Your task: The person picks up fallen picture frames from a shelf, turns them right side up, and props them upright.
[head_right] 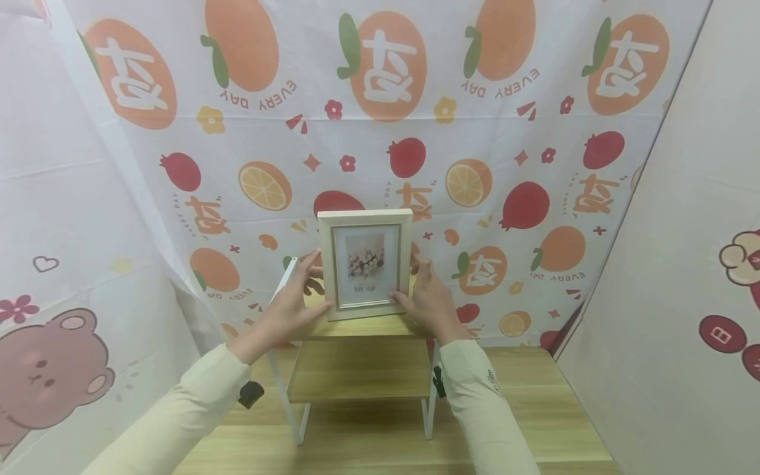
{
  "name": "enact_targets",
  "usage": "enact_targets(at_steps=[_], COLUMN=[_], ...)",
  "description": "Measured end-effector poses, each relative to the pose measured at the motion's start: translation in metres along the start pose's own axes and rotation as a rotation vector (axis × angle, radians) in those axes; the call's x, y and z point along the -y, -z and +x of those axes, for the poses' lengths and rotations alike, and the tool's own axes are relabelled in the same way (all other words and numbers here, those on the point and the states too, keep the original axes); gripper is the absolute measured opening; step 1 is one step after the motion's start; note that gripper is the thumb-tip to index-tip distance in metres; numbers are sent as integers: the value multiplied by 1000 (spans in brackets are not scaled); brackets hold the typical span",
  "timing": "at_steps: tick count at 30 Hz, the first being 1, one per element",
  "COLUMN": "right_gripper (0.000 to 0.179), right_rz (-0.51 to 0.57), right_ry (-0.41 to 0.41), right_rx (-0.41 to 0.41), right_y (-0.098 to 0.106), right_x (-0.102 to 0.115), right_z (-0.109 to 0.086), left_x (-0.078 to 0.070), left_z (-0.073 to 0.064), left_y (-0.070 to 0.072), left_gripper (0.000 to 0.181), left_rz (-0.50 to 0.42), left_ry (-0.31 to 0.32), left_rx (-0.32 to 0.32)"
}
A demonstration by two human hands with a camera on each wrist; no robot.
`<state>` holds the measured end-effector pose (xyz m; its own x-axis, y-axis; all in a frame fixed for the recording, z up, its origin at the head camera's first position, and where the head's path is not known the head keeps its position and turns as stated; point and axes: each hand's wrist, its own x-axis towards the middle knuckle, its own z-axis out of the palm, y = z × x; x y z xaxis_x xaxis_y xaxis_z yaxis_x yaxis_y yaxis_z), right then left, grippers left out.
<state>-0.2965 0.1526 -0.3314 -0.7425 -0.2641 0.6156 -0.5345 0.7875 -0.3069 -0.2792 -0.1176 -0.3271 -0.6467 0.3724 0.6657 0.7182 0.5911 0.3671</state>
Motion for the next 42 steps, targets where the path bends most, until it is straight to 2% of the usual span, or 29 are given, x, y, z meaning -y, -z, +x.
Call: enact_targets(at_steps=[7, 15, 34, 42], right_gripper=[85, 83, 83, 71], right_rz=[-8, -19, 0, 5], right_ry=[0, 17, -11, -4], right_rx=[5, -12, -6, -1], right_y=[0, 1, 1, 0], right_x=[0, 0, -1, -3], right_z=[-1, -1, 0, 0], left_x=[-2, 0, -2, -4], left_z=[-6, -10, -16, -17], left_y=[-2, -7, -10, -10], left_gripper=[101, 98, 97, 93], left_rz=[8, 18, -6, 7], left_ry=[28, 31, -9, -58], left_rx=[29, 25, -32, -61])
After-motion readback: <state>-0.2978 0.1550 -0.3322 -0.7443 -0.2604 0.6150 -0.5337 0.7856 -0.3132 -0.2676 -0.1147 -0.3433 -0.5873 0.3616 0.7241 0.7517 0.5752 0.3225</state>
